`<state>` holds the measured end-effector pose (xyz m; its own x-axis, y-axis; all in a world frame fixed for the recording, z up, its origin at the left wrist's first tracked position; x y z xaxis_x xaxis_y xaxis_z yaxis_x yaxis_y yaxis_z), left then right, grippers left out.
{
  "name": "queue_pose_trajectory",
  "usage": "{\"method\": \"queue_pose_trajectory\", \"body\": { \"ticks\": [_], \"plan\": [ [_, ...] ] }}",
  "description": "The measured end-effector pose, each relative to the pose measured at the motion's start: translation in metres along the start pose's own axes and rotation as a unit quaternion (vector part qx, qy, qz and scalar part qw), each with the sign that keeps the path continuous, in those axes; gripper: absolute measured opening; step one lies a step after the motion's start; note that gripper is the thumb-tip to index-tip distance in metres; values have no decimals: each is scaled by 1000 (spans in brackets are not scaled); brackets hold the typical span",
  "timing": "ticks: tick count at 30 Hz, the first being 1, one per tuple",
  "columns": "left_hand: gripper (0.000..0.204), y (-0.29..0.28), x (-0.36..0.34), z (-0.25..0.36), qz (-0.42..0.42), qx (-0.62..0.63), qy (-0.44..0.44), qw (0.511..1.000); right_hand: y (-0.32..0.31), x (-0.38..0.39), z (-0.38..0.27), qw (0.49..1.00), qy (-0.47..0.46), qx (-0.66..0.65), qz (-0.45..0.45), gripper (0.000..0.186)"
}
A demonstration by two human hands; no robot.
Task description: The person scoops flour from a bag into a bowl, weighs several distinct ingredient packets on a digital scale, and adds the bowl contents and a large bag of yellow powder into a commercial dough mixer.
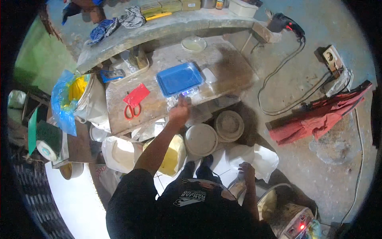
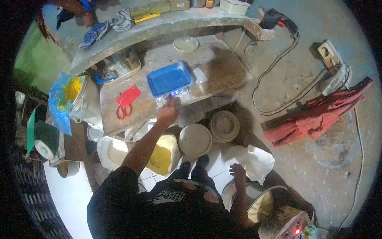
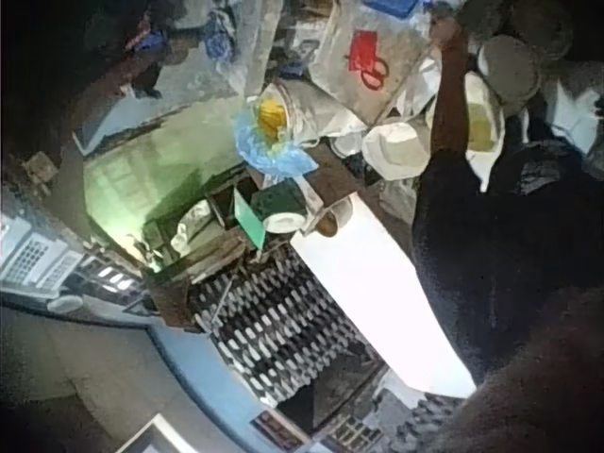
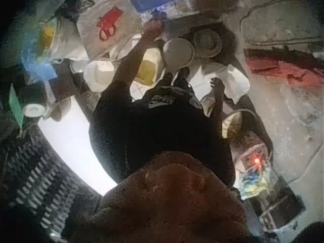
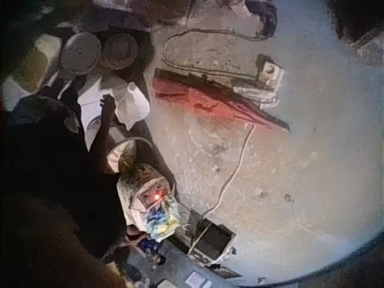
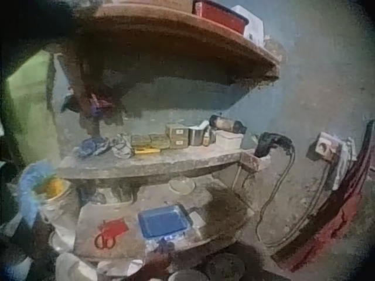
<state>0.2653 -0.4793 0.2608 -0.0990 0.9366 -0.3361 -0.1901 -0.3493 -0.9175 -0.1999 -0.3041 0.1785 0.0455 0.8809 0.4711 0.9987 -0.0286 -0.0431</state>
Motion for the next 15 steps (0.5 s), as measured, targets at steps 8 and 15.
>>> {"method": "queue_pose_trajectory", "body": {
  "ticks": [8, 15],
  "plan": [
    [26, 49, 1, -12, 41, -27, 135, 990, -9, 82, 29, 997, -38, -6, 68, 24],
    [53, 146, 54, 47, -112, 68, 243, 961, -48, 135, -23, 966, -79, 182, 167, 37]
  ]
}}
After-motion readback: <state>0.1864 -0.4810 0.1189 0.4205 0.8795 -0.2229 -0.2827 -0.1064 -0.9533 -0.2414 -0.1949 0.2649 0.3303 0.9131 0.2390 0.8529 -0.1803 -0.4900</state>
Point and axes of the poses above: each hand's wrist, its own x-axis away from the middle knuckle, its own y-axis out of the palm, z = x × y, the point moved 2 cm from there along -x, towards the middle knuckle, and after that the axes turned 1 degree about -z, right-handed, at the moved point
